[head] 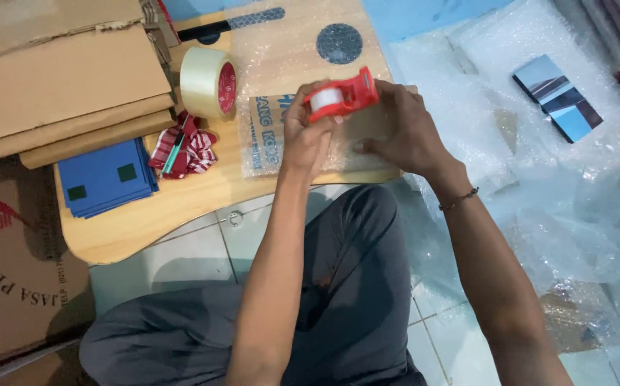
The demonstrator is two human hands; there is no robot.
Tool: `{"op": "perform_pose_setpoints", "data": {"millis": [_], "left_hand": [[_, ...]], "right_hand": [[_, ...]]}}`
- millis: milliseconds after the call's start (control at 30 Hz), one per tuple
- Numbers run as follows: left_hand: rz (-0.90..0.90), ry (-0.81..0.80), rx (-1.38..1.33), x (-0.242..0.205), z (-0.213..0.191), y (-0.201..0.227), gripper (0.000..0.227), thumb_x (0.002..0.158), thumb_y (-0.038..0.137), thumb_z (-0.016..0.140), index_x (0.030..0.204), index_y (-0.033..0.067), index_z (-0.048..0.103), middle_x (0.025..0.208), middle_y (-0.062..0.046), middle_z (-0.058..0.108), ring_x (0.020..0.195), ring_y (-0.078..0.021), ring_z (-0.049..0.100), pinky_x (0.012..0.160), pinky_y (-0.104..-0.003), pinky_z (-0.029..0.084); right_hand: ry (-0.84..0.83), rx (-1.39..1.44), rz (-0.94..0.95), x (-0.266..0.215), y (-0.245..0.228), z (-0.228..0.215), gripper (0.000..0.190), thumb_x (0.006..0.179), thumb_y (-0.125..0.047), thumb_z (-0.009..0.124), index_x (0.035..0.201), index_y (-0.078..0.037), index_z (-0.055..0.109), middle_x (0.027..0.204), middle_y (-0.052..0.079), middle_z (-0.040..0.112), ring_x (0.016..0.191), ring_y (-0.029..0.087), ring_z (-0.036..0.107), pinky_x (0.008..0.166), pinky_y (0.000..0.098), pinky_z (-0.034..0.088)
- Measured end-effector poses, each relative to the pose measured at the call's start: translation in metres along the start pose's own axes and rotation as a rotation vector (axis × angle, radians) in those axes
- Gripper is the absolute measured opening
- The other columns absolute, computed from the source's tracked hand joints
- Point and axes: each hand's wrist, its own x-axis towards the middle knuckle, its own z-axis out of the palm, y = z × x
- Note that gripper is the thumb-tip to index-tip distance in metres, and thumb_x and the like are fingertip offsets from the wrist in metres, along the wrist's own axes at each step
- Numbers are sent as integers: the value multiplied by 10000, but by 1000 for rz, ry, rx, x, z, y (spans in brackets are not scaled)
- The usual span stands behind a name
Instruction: Wrapping items in bubble wrap and cardboard sleeves for shipping
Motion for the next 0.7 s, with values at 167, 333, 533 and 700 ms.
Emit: {"op": "perform_pose_setpoints", "data": {"millis": [167, 333, 533, 700], "left_hand": [[-66, 6, -88, 6, 10, 56, 597, 783, -172, 743, 1326, 25, 593, 1236, -181, 613, 1089, -296, 628, 940, -372, 586], [292, 18, 1040, -31, 14, 153, 579, 771, 177, 977, 1249, 36, 683, 1125, -174, 660, 1099, -276, 652, 955, -407, 535], [266, 377, 1635, -102, -40, 185, 516, 716, 22, 953, 1183, 57, 736, 1078, -167, 677, 1023, -395, 643, 873, -431, 553], [263, 453, 1787, -121, -59, 167, 560, 666, 59, 967, 1171, 90, 726, 1124, -131, 637, 1113, -395, 570, 961, -491, 456]], "right_hand": [[-11, -83, -22, 4, 26, 6, 912, 626, -165, 960, 1406, -89, 494, 1285, 124, 594, 1199, 344, 550, 998, 453, 484], [-32, -42, 30, 4, 10, 1, 781, 682, -19, 906, 1338, -92, 488, 1395, 200, 608, 1348, 566, 467, 1091, 707, 379], [-2, -72, -31, 1, 13, 4, 773, 696, -59, 914, 1317, -88, 455, 1399, 212, 609, 1300, 492, 567, 1186, 650, 280], [12, -69, -75, 1, 18, 8, 809, 696, -4, 905, 1325, -114, 408, 1404, 228, 595, 1286, 494, 582, 1179, 668, 268]]}}
